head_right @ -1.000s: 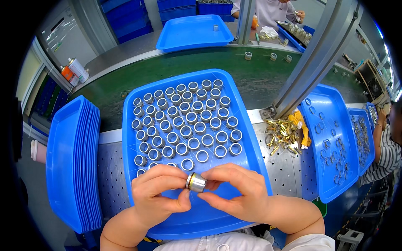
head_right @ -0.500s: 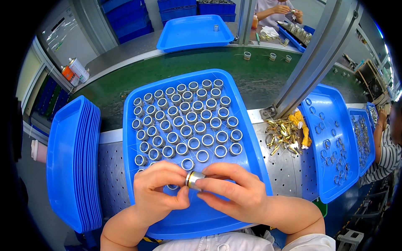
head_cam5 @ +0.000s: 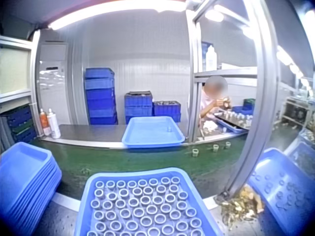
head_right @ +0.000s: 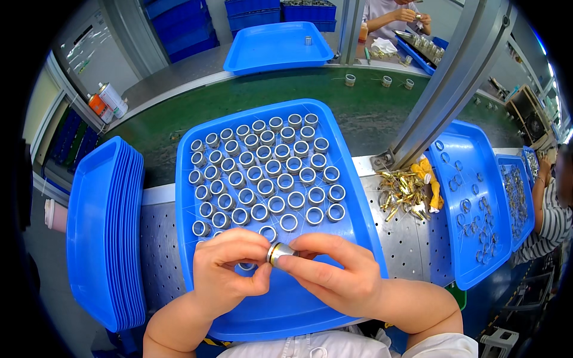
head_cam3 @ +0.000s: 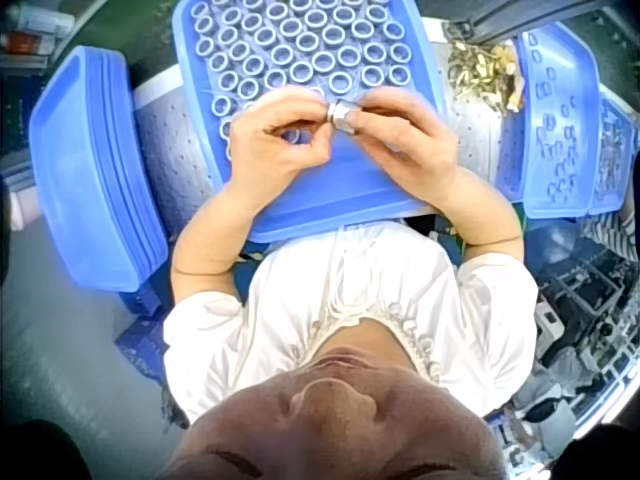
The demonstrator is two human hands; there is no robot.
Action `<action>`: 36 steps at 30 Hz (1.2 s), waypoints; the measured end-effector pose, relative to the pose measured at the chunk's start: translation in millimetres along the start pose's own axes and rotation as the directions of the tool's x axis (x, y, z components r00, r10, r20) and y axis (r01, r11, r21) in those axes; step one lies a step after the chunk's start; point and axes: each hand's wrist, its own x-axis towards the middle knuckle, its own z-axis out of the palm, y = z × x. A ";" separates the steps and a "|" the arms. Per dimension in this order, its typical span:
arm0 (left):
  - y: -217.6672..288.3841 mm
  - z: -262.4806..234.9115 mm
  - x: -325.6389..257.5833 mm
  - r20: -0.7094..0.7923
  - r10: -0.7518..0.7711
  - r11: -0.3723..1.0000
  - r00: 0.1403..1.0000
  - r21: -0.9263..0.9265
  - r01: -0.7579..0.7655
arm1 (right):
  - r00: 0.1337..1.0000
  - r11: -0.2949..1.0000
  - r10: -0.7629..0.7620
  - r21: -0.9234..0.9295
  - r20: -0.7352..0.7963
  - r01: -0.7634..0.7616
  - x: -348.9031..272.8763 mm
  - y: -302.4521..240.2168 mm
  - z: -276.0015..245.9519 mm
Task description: The person repeatedly picks up small cylindrical metal components from a blue tray and wraps a thin wire around their circumference. The person handles the components one at a time, rotating them to ensure the wire is applied evenly before placing them back into the tray.
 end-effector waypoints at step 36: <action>2.5 1.1 0.1 -0.047 0.198 0.968 0.979 0.168 -0.187 | 0.998 0.999 0.051 0.022 -0.040 -0.050 -2.9 0.0 1.1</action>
